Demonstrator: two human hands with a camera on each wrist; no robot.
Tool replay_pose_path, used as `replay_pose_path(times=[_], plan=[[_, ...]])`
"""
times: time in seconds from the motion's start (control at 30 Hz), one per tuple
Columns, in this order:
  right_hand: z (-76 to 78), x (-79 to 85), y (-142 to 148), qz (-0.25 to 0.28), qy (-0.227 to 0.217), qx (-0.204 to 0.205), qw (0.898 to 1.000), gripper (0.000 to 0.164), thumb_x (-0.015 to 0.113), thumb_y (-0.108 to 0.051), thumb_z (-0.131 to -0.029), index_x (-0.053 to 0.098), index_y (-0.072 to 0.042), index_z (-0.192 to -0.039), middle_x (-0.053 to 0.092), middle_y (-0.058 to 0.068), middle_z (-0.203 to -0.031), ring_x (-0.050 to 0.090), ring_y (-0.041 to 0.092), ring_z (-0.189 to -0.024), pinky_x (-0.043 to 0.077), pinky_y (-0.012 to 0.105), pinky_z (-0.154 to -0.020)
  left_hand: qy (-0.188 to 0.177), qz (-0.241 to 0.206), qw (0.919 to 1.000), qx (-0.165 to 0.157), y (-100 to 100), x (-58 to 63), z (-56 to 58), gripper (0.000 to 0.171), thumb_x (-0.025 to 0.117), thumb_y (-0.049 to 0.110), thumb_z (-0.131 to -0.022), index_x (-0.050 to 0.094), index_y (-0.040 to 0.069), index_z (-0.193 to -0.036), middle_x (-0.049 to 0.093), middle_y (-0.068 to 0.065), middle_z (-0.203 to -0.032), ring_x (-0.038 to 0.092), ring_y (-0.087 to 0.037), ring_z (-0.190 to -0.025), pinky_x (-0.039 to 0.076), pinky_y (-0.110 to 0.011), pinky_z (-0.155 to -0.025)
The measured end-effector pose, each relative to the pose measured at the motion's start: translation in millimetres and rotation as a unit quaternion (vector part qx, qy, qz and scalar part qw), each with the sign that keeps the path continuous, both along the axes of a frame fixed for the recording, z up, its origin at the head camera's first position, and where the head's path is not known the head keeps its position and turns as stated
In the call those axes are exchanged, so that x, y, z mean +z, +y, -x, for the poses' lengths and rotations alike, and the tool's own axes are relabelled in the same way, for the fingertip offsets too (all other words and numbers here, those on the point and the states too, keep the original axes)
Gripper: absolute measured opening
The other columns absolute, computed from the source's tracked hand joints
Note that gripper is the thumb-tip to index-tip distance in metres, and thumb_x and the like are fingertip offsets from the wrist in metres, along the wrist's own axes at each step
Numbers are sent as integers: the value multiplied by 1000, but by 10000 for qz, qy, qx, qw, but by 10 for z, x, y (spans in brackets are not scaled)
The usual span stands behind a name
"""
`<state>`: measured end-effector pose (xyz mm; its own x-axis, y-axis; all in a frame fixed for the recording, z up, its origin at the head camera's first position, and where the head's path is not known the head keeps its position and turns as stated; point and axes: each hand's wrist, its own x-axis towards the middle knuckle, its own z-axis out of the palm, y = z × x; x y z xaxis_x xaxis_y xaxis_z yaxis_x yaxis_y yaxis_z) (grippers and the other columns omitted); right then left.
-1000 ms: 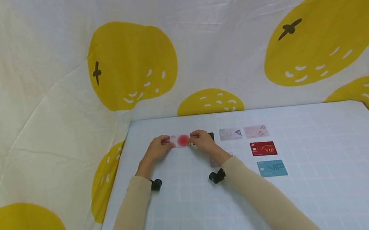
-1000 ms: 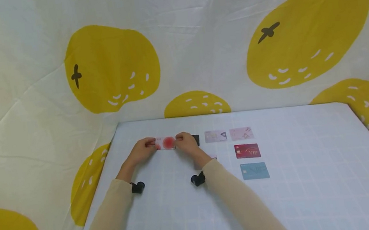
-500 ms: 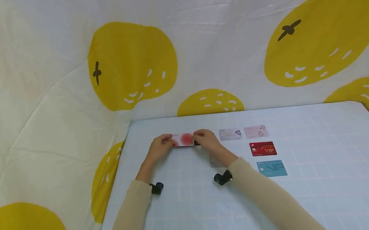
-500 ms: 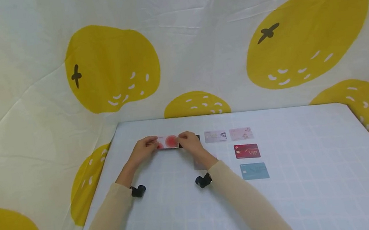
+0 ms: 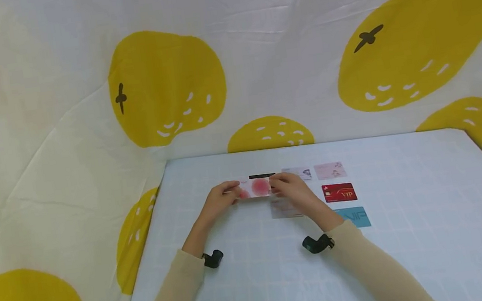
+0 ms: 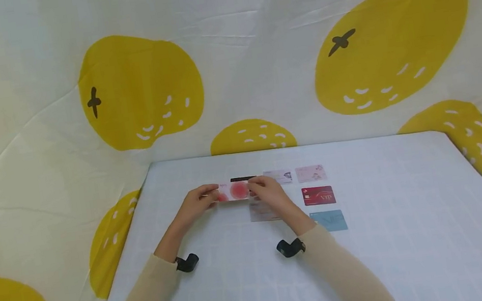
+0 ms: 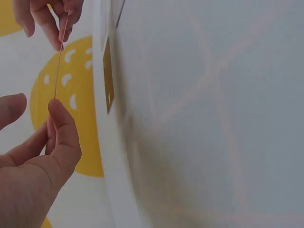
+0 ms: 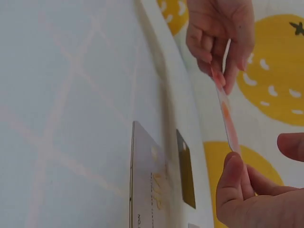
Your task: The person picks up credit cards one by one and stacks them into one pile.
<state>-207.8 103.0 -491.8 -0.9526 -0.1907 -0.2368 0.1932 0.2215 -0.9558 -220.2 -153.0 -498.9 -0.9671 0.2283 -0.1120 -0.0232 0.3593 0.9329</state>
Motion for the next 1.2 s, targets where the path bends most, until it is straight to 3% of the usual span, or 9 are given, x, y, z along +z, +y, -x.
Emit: replay_pose_path(times=[0.2,0.4,0.53,0.83,1.2], plan=[[-155,14,204,305,32,-187,9994,42,58,-34,-102,60,-5,-133,56,12,-133,60,30,-113,49,40,-99,85,-270,9996,-69,226,-8,-121,35,66,16,-97,64,0,-128,69,-11,-109,70,-27,-92,57,-34,-82],[-276,-8,363,318,89,-169,9993,46,59,-35,-102,57,-4,-136,54,13,-136,60,31,-114,50,39,-97,128,-418,9989,-144,384,-15,-223,36,66,17,-97,64,1,-129,68,-9,-108,69,-27,-92,56,-34,-82],[-342,-25,460,245,-5,-332,9991,48,60,-36,-101,57,-4,-136,53,13,-138,60,31,-114,50,40,-97,82,-393,9990,-191,508,-31,-279,37,65,20,-97,63,2,-129,68,-8,-106,68,-20,-89,55,-32,-82],[-435,-118,579,-97,-201,-497,9985,46,61,-35,-100,60,-4,-134,57,13,-135,61,31,-111,52,39,-94,186,126,9991,-364,636,-116,-388,38,65,21,-97,64,1,-129,68,-6,-105,65,-17,-88,52,-32,-80],[-448,-206,621,-569,-189,-475,9971,43,61,-33,-100,62,-3,-131,62,13,-125,61,28,-101,54,35,-84,137,590,9969,-492,693,-195,-401,36,66,23,-97,66,5,-128,68,-5,-113,64,-21,-101,52,-38,-90]])
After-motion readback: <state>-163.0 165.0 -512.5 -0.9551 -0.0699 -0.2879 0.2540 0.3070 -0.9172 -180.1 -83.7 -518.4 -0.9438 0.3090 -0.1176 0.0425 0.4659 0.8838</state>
